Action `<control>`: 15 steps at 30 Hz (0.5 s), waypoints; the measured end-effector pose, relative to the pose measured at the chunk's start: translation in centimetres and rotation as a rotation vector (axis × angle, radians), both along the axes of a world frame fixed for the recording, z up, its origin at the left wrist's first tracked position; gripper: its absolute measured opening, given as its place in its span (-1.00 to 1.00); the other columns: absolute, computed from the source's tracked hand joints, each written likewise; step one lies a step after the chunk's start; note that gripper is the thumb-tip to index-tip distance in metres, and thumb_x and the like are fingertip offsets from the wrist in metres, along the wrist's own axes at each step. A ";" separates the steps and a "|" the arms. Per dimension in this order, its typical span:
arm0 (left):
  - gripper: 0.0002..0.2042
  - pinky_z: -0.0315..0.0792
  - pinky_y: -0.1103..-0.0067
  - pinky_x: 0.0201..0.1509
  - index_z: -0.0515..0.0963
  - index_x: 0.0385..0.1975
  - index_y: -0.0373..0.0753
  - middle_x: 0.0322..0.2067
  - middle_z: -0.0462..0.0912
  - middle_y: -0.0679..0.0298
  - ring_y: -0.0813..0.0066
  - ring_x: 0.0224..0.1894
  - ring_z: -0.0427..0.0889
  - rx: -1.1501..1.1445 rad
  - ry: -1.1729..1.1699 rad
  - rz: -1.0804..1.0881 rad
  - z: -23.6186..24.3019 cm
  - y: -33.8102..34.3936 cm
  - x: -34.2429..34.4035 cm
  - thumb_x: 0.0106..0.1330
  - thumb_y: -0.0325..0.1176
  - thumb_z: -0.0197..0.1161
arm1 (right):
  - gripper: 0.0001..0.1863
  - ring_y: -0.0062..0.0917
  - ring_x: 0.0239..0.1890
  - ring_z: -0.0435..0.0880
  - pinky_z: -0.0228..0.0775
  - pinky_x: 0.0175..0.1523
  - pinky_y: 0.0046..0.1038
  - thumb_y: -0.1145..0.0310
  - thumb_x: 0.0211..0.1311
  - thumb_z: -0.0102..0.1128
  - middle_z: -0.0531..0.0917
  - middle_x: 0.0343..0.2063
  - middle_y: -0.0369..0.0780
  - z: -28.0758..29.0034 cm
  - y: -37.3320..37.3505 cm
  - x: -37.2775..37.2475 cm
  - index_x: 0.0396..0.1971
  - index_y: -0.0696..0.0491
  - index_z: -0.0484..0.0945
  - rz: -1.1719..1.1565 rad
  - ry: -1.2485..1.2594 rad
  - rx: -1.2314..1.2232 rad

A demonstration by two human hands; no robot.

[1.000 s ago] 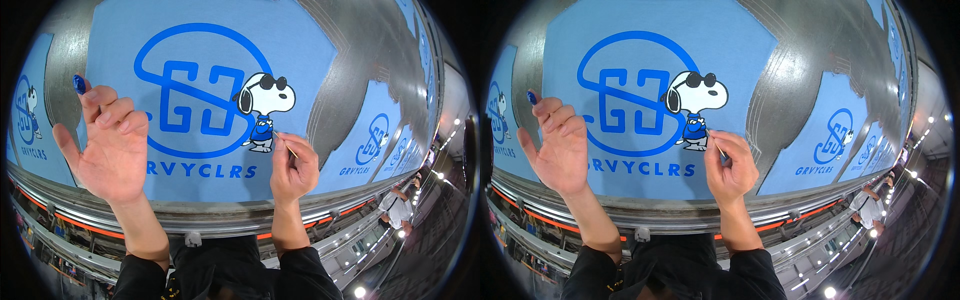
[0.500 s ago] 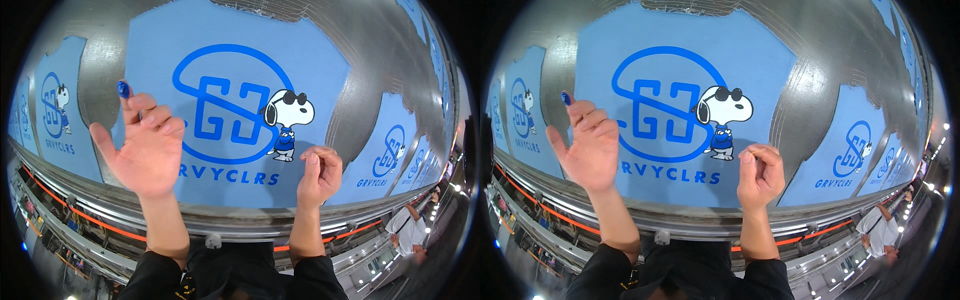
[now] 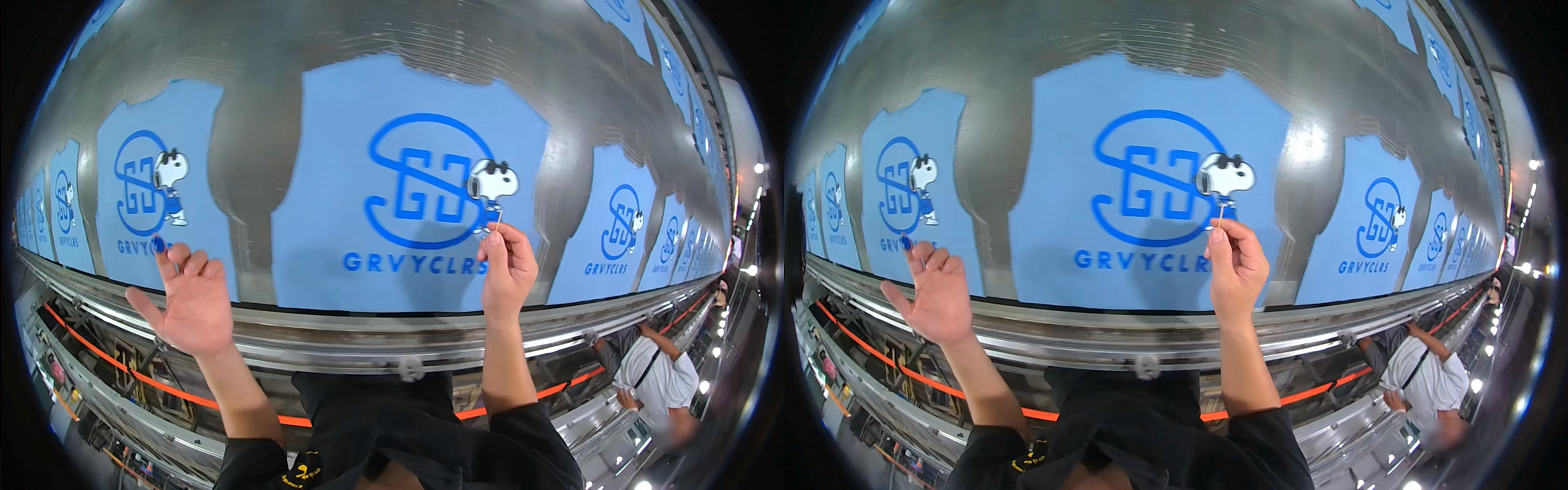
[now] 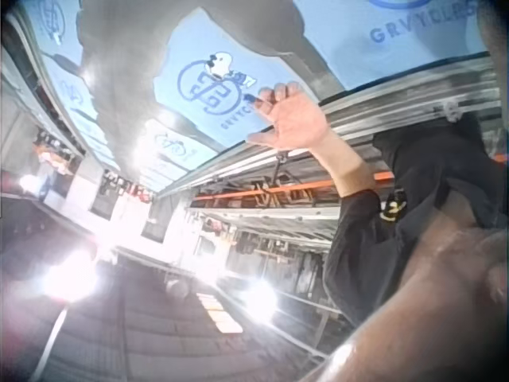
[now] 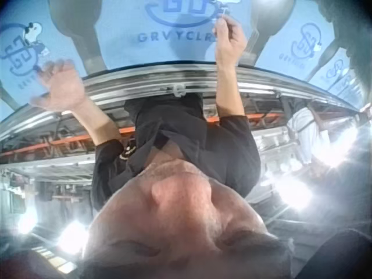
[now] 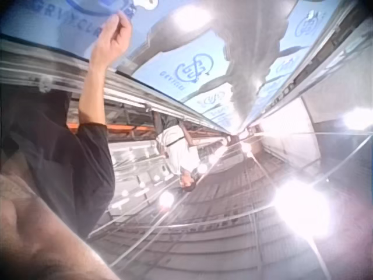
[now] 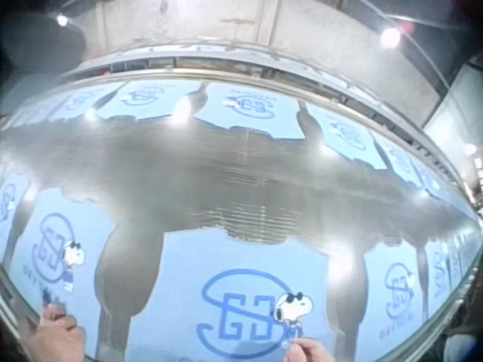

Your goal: The person paints a cartoon dog character onto a large, curved, metallic surface using a small brush and blue paint. They carefully fill in the details of the character's body and clothing while standing on a narrow track.

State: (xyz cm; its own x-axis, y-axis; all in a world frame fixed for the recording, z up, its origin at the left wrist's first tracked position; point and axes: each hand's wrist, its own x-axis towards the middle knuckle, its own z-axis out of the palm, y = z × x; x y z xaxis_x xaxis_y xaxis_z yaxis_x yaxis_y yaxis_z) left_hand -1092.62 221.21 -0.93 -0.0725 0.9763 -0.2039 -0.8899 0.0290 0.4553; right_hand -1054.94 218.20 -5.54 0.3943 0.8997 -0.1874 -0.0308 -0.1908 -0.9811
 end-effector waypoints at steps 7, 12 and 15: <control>-0.20 0.31 0.40 0.05 0.41 0.29 -0.27 -0.03 0.54 0.23 0.33 -0.11 0.45 -0.077 0.075 0.173 0.2 -1.7 -15.5 0.41 0.39 -0.12 | -0.87 -0.66 -0.42 0.54 0.39 -0.29 -0.61 0.50 0.45 0.10 0.59 -0.43 -0.26 0.5 0.2 -12.5 -0.14 0.24 0.55 0.041 -0.044 -0.123; -0.15 0.32 0.39 0.10 0.40 0.29 -0.31 -0.02 0.55 0.18 0.33 -0.11 0.45 -0.131 0.182 0.324 -0.3 -2.8 -26.2 0.38 0.42 -0.14 | -0.88 -0.67 -0.48 0.51 0.36 -0.35 -0.61 0.51 0.47 0.07 0.56 -0.49 -0.26 -0.3 6.6 -22.8 -0.14 0.24 0.53 0.145 -0.224 0.053; -0.05 0.35 0.40 0.11 0.37 0.31 -0.35 0.03 0.57 0.08 0.33 -0.10 0.47 -0.204 0.399 0.398 -1.4 -3.4 -31.9 0.35 0.51 -0.26 | -0.87 -0.69 -0.52 0.47 0.33 -0.39 -0.64 0.48 0.48 0.06 0.54 -0.51 -0.26 -2.5 11.7 -26.6 -0.13 0.24 0.48 0.062 -0.314 0.227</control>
